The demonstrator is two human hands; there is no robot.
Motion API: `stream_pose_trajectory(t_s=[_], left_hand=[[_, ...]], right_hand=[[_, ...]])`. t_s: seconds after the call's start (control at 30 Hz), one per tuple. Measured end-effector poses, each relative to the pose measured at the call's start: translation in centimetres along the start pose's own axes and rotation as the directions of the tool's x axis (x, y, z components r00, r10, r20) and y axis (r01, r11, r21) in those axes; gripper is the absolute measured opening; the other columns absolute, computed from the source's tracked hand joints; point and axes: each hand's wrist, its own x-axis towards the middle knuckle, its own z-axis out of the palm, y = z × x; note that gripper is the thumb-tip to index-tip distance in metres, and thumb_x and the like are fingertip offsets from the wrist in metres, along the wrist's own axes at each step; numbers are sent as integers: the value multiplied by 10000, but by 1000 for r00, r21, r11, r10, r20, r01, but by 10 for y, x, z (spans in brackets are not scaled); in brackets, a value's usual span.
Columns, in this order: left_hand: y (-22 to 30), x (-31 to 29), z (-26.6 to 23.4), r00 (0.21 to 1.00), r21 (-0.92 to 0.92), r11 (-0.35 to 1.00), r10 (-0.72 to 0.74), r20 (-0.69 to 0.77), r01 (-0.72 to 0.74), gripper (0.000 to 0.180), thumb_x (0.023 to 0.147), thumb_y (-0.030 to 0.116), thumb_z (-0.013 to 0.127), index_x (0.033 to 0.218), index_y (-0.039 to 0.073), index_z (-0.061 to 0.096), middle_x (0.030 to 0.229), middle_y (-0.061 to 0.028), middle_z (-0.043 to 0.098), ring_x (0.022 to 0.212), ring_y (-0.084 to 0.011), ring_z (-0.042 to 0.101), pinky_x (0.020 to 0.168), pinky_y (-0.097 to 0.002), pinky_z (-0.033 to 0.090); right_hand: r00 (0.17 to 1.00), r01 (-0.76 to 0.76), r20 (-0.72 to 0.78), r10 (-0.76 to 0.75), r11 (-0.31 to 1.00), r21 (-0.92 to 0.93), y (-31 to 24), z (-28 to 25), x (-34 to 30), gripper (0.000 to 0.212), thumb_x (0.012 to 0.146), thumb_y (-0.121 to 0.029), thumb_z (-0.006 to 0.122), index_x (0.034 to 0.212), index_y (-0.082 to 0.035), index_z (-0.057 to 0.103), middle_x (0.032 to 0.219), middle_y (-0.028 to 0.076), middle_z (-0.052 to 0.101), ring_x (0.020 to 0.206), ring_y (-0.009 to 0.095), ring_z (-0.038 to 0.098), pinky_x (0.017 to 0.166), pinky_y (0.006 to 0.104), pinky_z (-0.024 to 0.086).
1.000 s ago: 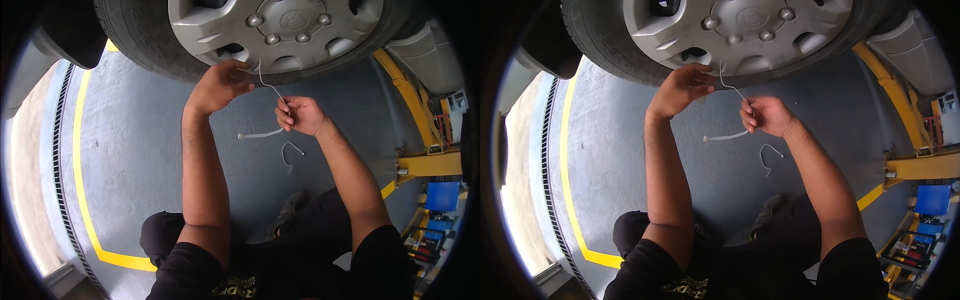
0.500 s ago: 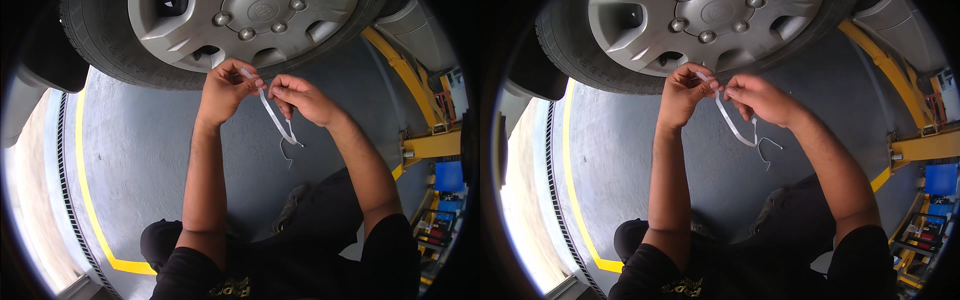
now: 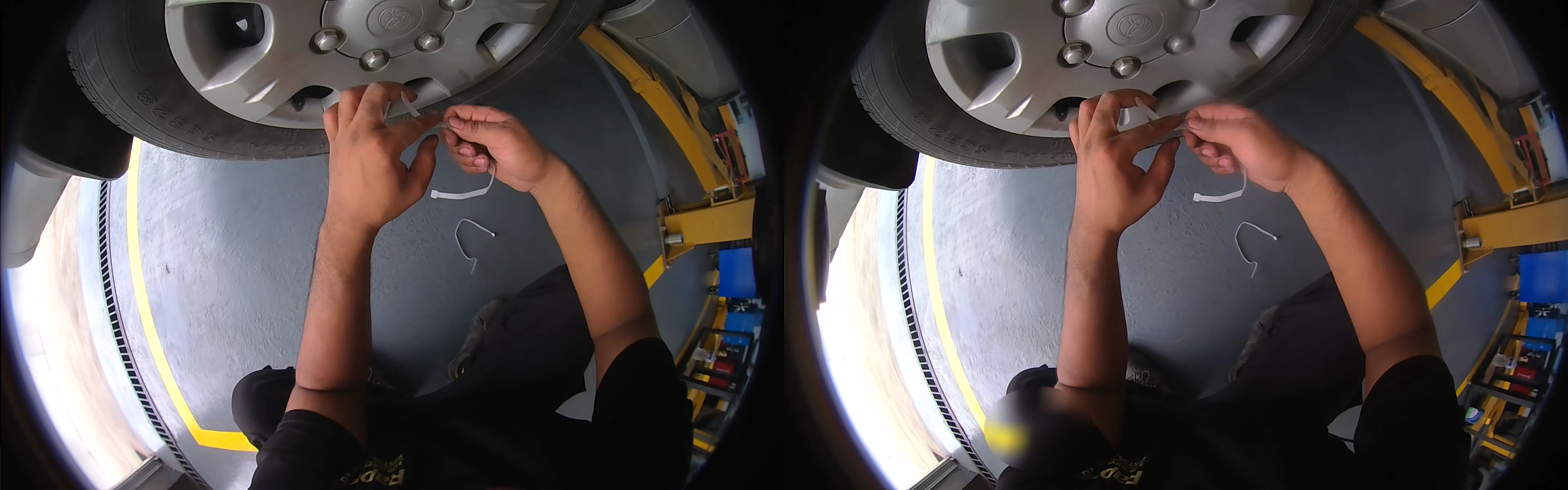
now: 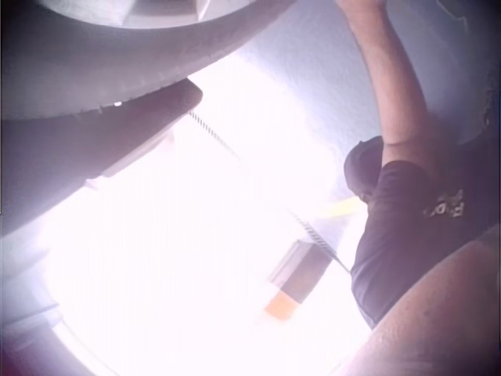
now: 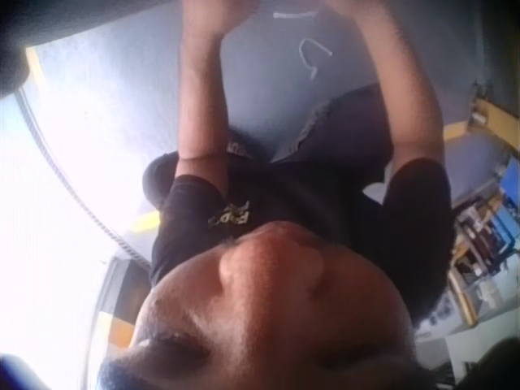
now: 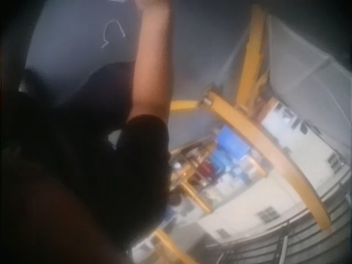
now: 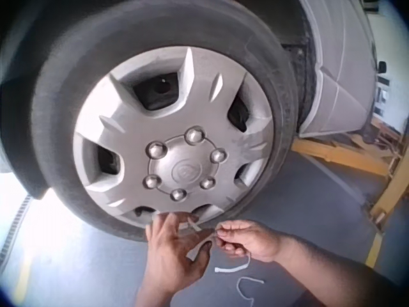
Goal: The person secures a wheel cover to a car tire using white zip ties. They thread the ties through the wheel cover openings and tighten them by hand, repeating the process for multiple covers on different wheels.
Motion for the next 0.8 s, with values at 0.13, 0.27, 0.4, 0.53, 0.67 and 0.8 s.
stream_pose_trajectory(t_s=[0.13, 0.27, 0.4, 0.53, 0.67, 0.8], left_hand=[[9, 5, 1, 993, 194, 980, 74, -97, -54, 173, 791, 155, 834, 944, 231, 854, 1183, 19, 641, 1122, -204, 575, 1036, -464, 362], [3, 5, 6, 1000, 141, 990, 29, 3, -29, 144, 821, 131, 830, 957, 176, 846, 1057, 20, 709, 1035, -189, 643, 944, -392, 459], [4, -1, 15, 977, -171, 962, -208, 50, 214, 110, 902, 61, 802, 1009, 77, 827, 891, -63, 752, 810, -210, 723, 749, -331, 559], [10, -7, 24, 919, -395, 838, -392, 45, 377, 99, 959, 59, 775, 1041, 14, 807, 878, -90, 769, 750, -165, 726, 668, -297, 574], [9, -7, 26, 790, -614, 560, -587, 180, 556, 153, 986, 87, 764, 1070, -38, 788, 917, -103, 790, 809, -134, 724, 728, -289, 581], [5, -4, 22, 754, -724, 399, -608, 250, 562, 161, 999, 87, 746, 1080, -49, 779, 927, -118, 796, 860, -153, 751, 766, -286, 593]], right_hand=[[998, 18, 61, -23, 996, 89, -3, -5, -3, 242, 1137, -215, 461, 1011, -53, 590, 791, -29, 471, 625, 46, 379, 567, 204, 356], [999, 41, 14, -41, 999, 11, 0, -6, -1, 236, 1139, -231, 496, 1050, -48, 615, 820, -12, 546, 658, 52, 455, 596, 210, 406], [983, 159, -58, -172, 970, -184, 6, -4, 5, 231, 1118, -252, 584, 1090, -41, 674, 898, 6, 649, 752, 71, 569, 665, 228, 480], [985, 148, -77, -156, 984, -100, 10, -4, 7, 227, 1095, -255, 636, 1093, -40, 709, 935, 7, 688, 813, 81, 632, 697, 248, 517], [986, 95, -137, -98, 995, -29, 11, 1, 8, 228, 1068, -251, 667, 1073, -30, 724, 897, 45, 701, 783, 126, 675, 704, 265, 533], [977, 6, -215, -10, 1000, -18, 8, 7, 7, 210, 1043, -275, 713, 966, -81, 689, 846, 5, 682, 707, 88, 638, 627, 247, 499]])
